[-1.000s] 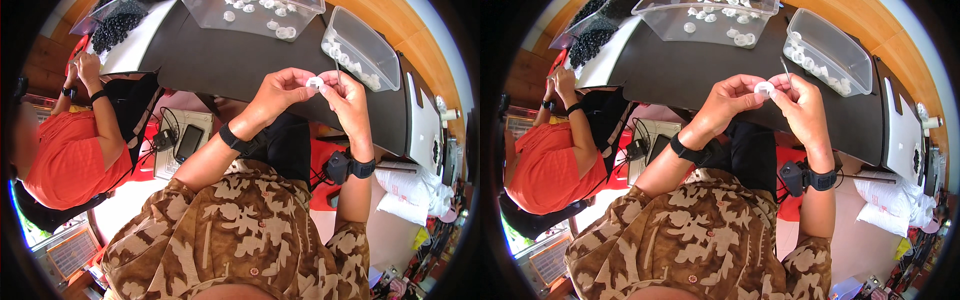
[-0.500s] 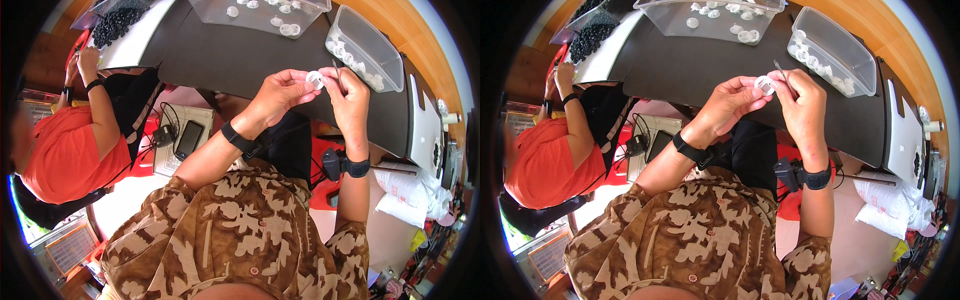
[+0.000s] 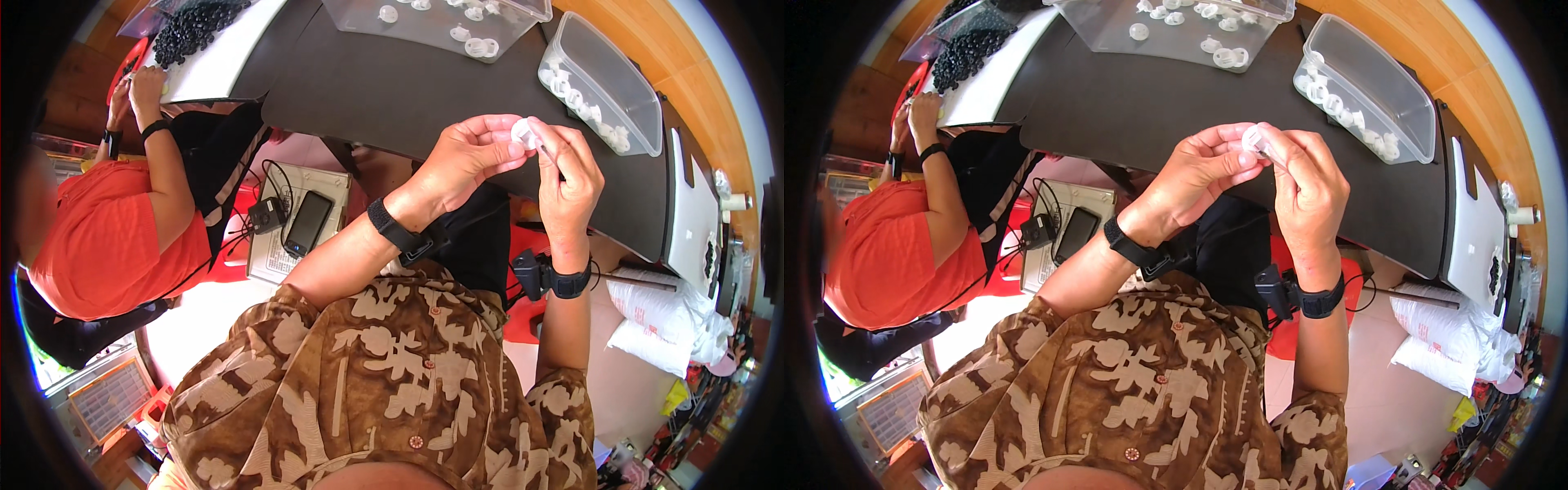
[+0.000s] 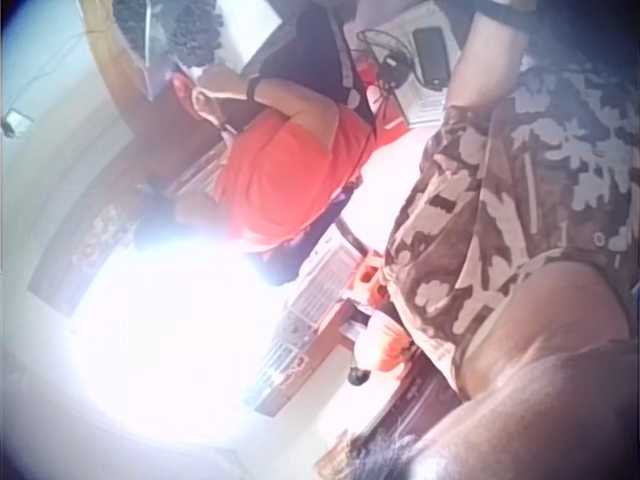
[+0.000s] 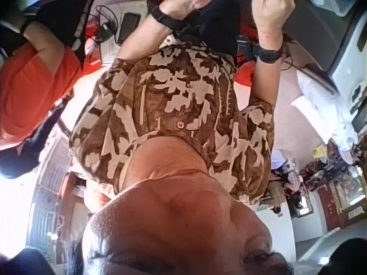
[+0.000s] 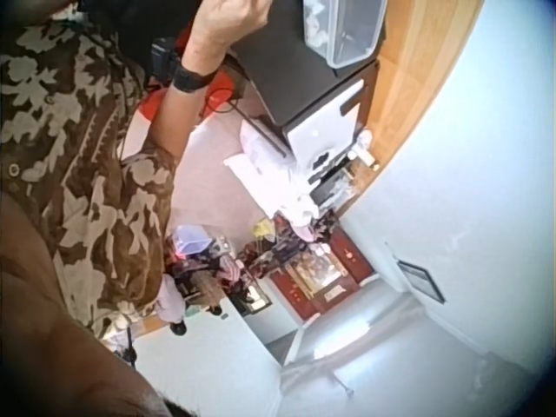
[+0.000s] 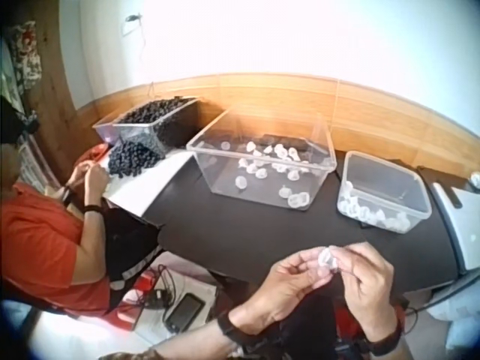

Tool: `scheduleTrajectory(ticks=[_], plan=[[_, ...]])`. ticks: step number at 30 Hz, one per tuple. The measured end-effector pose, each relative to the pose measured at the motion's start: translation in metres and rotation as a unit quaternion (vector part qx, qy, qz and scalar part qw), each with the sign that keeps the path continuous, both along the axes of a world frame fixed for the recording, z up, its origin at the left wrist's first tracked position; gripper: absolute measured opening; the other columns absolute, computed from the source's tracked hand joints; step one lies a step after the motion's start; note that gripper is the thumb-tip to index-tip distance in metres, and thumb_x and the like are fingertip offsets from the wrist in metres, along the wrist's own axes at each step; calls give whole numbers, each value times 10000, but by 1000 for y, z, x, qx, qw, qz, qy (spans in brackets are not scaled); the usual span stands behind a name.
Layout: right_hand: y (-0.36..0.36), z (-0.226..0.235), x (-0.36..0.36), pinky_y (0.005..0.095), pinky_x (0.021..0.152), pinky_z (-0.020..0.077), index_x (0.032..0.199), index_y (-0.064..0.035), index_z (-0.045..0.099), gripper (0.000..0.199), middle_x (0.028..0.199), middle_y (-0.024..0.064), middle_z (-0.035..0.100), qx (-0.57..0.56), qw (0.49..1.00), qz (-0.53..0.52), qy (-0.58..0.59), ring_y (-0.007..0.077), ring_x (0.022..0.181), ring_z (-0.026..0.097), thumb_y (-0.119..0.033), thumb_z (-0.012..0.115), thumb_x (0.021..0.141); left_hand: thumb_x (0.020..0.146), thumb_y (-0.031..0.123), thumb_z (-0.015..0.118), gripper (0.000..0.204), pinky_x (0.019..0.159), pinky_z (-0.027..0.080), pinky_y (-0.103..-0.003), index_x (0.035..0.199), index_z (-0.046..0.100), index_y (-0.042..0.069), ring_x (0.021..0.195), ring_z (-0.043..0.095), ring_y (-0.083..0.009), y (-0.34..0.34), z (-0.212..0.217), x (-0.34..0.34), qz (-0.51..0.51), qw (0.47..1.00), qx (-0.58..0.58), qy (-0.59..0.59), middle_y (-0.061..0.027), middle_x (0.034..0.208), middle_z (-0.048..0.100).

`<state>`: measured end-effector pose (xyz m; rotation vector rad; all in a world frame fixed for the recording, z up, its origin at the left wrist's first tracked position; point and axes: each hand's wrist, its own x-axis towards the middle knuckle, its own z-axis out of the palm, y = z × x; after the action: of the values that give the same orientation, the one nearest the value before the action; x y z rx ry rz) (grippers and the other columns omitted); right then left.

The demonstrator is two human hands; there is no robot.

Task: Assembling small white plastic circular components using a thin metal assembly tool.

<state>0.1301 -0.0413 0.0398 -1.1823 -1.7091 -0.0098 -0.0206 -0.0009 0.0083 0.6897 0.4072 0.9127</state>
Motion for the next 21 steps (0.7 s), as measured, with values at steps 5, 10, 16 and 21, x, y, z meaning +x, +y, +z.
scheduleTrajectory(ticks=[5,10,16,21], plan=[[-2,-7,0,318,622,513,1008,-70,700,315,882,95,627,15,1000,6,-14,213,727,637,101,637,751,894,36,629,314,917,525,-297,1201,567,3,1026,622,-180,0,-1,-1,-6,1000,3,1,-89,1103,633],[-1,-3,-2,236,582,476,967,-29,665,229,862,67,634,6,997,36,66,135,672,600,93,652,774,892,23,627,304,915,524,-297,1192,579,8,1023,620,-170,1,-2,-1,-7,1000,26,-1,-91,1114,632],[-7,-4,1,172,534,363,1009,-18,637,198,820,-10,613,-144,959,34,240,5,593,450,38,677,822,880,5,637,339,918,523,-298,1212,571,8,1024,623,-171,1,3,-2,4,998,50,34,-105,1123,634],[-8,-7,9,187,530,367,919,-13,643,119,803,-13,608,-141,956,65,250,17,608,462,38,682,819,856,-11,661,367,923,521,-302,1211,571,7,1030,622,-168,2,1,-2,15,984,162,73,-108,1120,638]])
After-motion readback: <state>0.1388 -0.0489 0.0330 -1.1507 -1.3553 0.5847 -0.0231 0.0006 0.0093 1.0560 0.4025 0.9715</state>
